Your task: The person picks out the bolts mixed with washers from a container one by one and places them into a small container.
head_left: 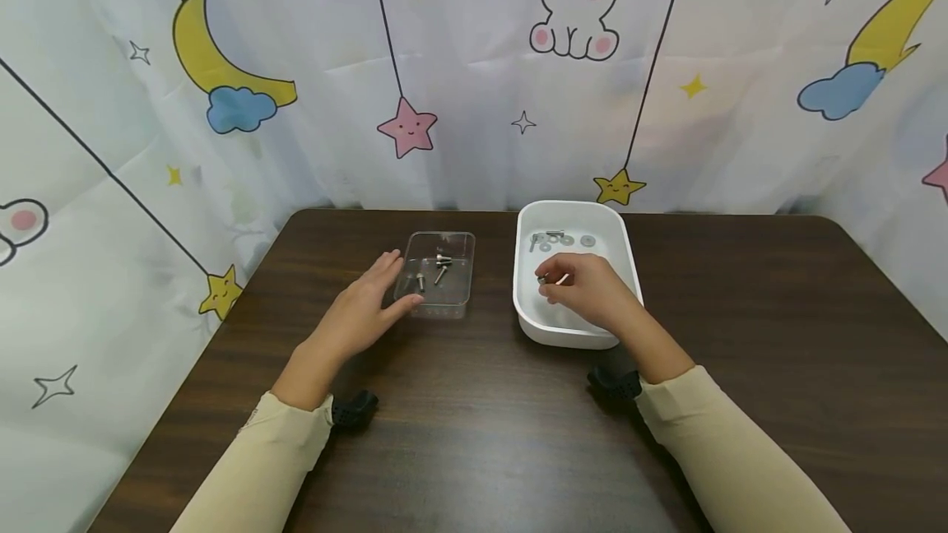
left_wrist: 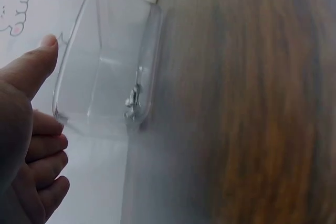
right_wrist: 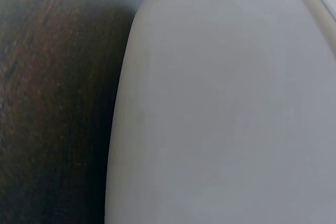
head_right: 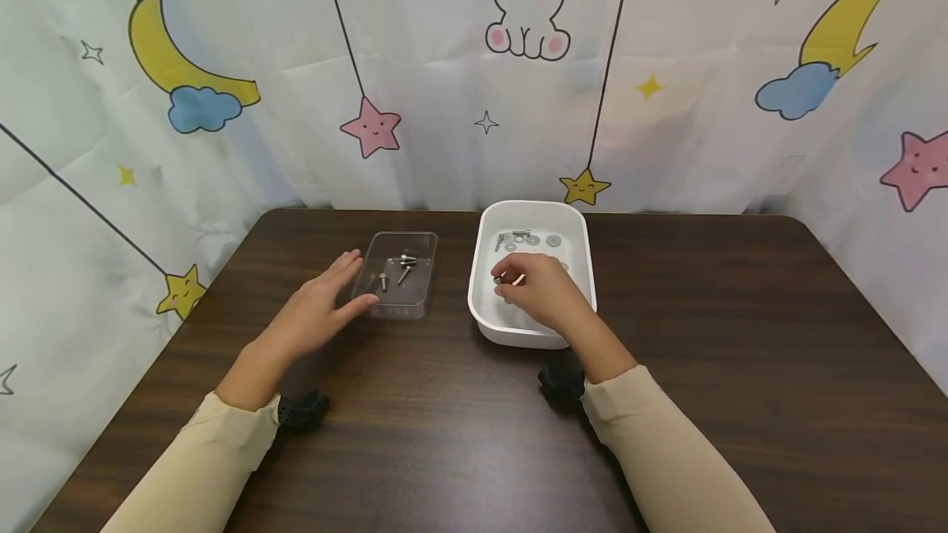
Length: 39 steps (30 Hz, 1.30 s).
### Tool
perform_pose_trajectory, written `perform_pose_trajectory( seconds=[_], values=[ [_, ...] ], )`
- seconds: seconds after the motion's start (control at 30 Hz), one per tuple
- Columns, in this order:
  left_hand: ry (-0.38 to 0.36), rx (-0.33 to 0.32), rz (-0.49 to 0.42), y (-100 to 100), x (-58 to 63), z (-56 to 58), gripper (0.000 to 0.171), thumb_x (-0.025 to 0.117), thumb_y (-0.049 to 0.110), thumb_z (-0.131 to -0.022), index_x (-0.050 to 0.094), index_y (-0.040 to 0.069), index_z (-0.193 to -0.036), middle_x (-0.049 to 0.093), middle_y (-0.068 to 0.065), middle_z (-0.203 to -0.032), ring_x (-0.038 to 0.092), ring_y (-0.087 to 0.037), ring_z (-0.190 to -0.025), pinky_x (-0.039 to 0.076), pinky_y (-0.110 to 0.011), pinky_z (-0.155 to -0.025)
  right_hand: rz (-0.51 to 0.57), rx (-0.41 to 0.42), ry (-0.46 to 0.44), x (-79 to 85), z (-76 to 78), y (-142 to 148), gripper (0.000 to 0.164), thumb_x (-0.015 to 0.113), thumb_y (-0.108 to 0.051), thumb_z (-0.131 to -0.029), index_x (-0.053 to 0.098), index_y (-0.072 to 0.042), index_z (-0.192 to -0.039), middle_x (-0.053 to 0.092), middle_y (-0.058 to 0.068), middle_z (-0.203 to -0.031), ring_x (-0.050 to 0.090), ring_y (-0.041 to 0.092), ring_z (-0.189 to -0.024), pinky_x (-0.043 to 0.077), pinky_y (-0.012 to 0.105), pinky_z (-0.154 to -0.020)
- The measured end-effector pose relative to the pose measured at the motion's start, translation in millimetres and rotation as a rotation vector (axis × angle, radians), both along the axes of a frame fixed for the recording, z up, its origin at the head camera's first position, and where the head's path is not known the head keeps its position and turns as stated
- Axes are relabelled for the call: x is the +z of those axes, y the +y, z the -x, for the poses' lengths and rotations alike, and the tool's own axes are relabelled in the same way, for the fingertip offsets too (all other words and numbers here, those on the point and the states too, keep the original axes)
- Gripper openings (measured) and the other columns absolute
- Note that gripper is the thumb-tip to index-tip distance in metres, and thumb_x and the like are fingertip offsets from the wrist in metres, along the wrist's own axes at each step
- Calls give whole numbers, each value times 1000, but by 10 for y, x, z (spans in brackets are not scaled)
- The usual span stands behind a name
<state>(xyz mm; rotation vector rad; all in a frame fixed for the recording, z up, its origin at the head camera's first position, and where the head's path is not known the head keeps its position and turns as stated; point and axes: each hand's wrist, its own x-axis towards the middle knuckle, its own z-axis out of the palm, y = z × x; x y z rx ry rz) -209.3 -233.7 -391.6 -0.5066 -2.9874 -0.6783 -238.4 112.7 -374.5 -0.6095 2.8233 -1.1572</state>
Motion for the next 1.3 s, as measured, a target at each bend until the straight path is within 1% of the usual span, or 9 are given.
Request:
perform_pose_trajectory(
  seconds=[0.1,0.27,0.37,0.47,0.6,0.7,0.93,1.13,1.3],
  values=[
    [-17,-5,3,-36,-15,8,83,50,61,-95,32,4,-154,22,-8,-163,22,-29,-150,28,-57,-115,-3,-4,21,8,-1,-6,21,73,-11,-86,73,-6,-106,72,3,-89,67,17,-79,52,33,-74],
    [-3,-13,8,-50,-37,22,76,54,54,-97,36,4,-152,28,-9,-161,29,-30,-148,30,-56,-115,13,-1,86,65,-38,-41,21,73,-11,-88,72,-7,-109,73,3,-93,69,18,-83,54,35,-75],
    [5,-13,11,-56,-41,28,75,56,52,-96,38,5,-151,29,-9,-161,30,-30,-147,31,-56,-114,56,11,149,141,-95,-118,22,72,-9,-88,72,-8,-110,74,4,-96,68,18,-86,56,37,-78],
    [13,-13,10,-55,-39,29,73,58,50,-96,39,5,-150,31,-10,-160,31,-30,-146,32,-56,-113,108,33,228,231,-156,-241,22,71,-6,-88,74,-8,-110,73,2,-94,66,16,-85,56,35,-78],
    [27,-14,-2,-52,-45,34,72,59,48,-96,41,4,-149,33,-10,-159,32,-29,-146,33,-54,-114,135,87,329,326,-201,-438,22,68,-5,-90,76,-10,-109,66,0,-85,56,13,-76,49,28,-68],
    [28,-10,-6,-51,-51,38,73,60,49,-95,42,4,-149,33,-10,-159,33,-30,-146,33,-53,-113,130,126,372,371,-214,-605,20,67,-7,-92,76,-10,-110,63,-1,-82,50,12,-72,44,27,-63],
    [31,-12,-15,-49,-56,40,72,62,46,-94,42,4,-148,33,-10,-158,37,-32,-143,36,-53,-112,99,176,377,344,-217,-1030,13,71,-13,-91,78,-8,-101,74,1,-92,65,9,-75,54,24,-67],
    [42,-24,-8,-42,-49,31,71,62,44,-95,41,3,-149,34,-11,-158,37,-33,-143,37,-54,-110,1,173,347,182,-152,-1331,11,73,-14,-90,79,-9,-97,76,3,-93,70,11,-78,56,22,-69],
    [52,-26,1,-50,-50,37,70,62,44,-95,42,3,-148,35,-11,-158,38,-32,-142,38,-53,-110,-70,184,301,66,-88,-1457,13,71,-15,-91,78,-9,-100,76,3,-96,71,13,-83,57,27,-74]
  ],
)
